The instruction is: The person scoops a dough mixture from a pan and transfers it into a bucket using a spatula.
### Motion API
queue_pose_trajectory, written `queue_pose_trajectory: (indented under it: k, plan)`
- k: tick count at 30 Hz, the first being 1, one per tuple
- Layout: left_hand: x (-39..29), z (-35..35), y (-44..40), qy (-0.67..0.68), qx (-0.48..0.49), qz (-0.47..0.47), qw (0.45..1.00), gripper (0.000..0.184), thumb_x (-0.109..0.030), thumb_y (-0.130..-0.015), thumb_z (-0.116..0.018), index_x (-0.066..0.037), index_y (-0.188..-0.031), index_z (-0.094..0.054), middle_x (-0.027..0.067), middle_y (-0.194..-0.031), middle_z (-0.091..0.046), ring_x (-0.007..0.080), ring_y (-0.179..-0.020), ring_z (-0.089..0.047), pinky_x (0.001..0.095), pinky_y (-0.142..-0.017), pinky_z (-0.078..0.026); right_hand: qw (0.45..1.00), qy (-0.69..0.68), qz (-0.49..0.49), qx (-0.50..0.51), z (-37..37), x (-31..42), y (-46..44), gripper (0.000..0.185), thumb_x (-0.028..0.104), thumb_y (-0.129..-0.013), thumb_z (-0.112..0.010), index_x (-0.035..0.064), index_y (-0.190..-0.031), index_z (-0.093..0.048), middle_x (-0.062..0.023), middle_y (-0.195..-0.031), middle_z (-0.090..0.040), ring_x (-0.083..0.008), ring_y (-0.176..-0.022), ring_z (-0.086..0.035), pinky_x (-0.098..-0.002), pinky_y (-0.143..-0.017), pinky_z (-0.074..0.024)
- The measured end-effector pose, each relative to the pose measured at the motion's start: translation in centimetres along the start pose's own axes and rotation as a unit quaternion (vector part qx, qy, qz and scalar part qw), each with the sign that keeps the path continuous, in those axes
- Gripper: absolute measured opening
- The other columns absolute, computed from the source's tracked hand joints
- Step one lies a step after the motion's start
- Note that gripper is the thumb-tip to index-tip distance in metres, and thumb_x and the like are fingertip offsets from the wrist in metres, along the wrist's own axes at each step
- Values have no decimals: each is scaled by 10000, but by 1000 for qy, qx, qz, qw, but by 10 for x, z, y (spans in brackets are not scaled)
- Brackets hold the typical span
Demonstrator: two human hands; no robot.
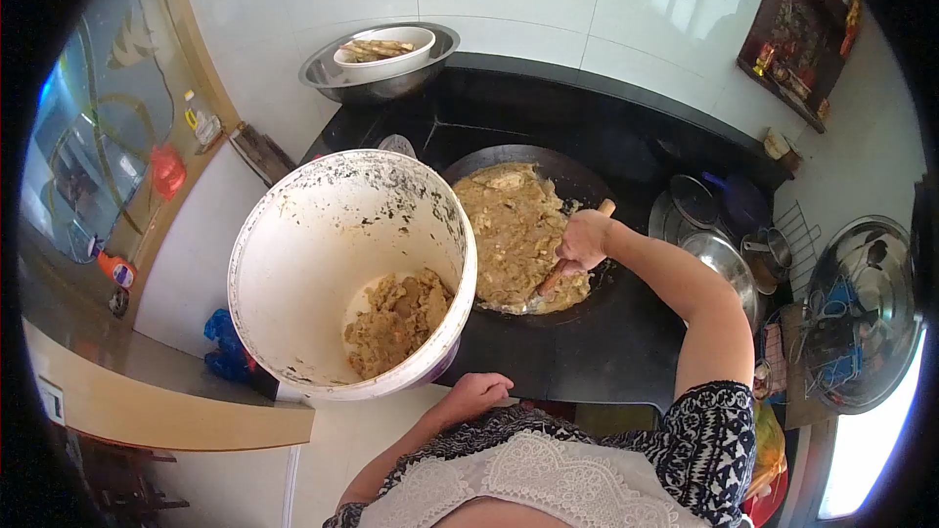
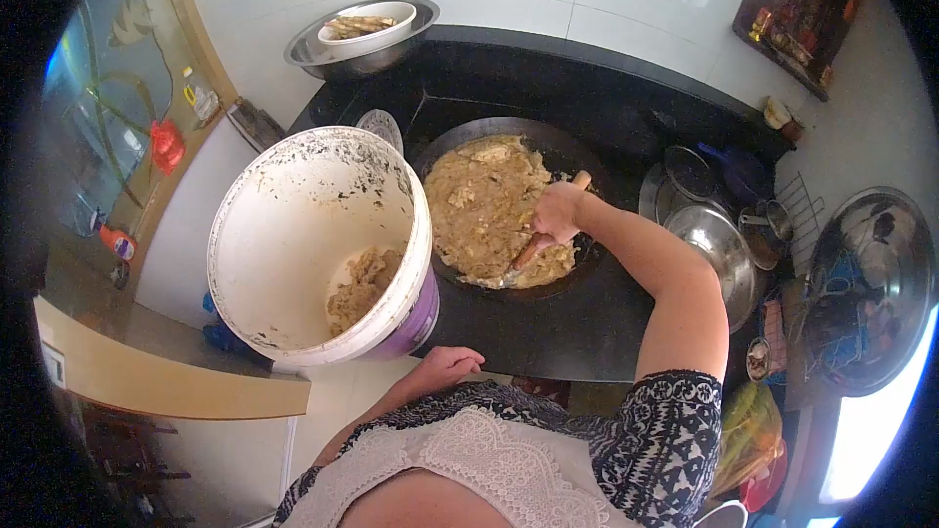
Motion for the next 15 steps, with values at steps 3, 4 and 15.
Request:
queue_pose_trajectory:
  k: [3, 4, 15]
  plan:
    - [5, -9, -12, 9, 14, 4, 1000, 259, -191, -846, -485, -6, -968, -619, 117, -833, -656, 217, -790, -631, 307, -729, -479, 1000, 6, -13, 17, -20, 9, -12, 422, 486, -810, -469, 101, -691, -597, -75, -585, -596, -296, -612, -602, -398, -541, -467]
    - [5, -13, -18, 22, 23, 13, 999, 258, -188, -848, -483, -4, -967, -619, 113, -829, -657, 210, -787, -631, 303, -726, -480, 1000, 1, -29, 6, -26, 13, -18, 419, 480, -813, -468, 98, -698, -597, -79, -589, -597, -297, -614, -604, -395, -540, -472]
    - [5, -28, -67, 59, 9, 36, 998, 231, -165, -849, -493, -4, -953, -622, 90, -804, -656, 178, -758, -621, 291, -706, -477, 990, -72, -124, -4, -59, 67, -70, 226, 233, -806, -520, 32, -837, -617, -112, -784, -644, -282, -745, -639, -423, -546, -507]
Point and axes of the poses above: each hand's wrist, its own y-axis away from the middle knuckle, its own z-axis out of the back of the hand, x = y × z, the point moved 6 cm from there along -y, towards the middle knuckle
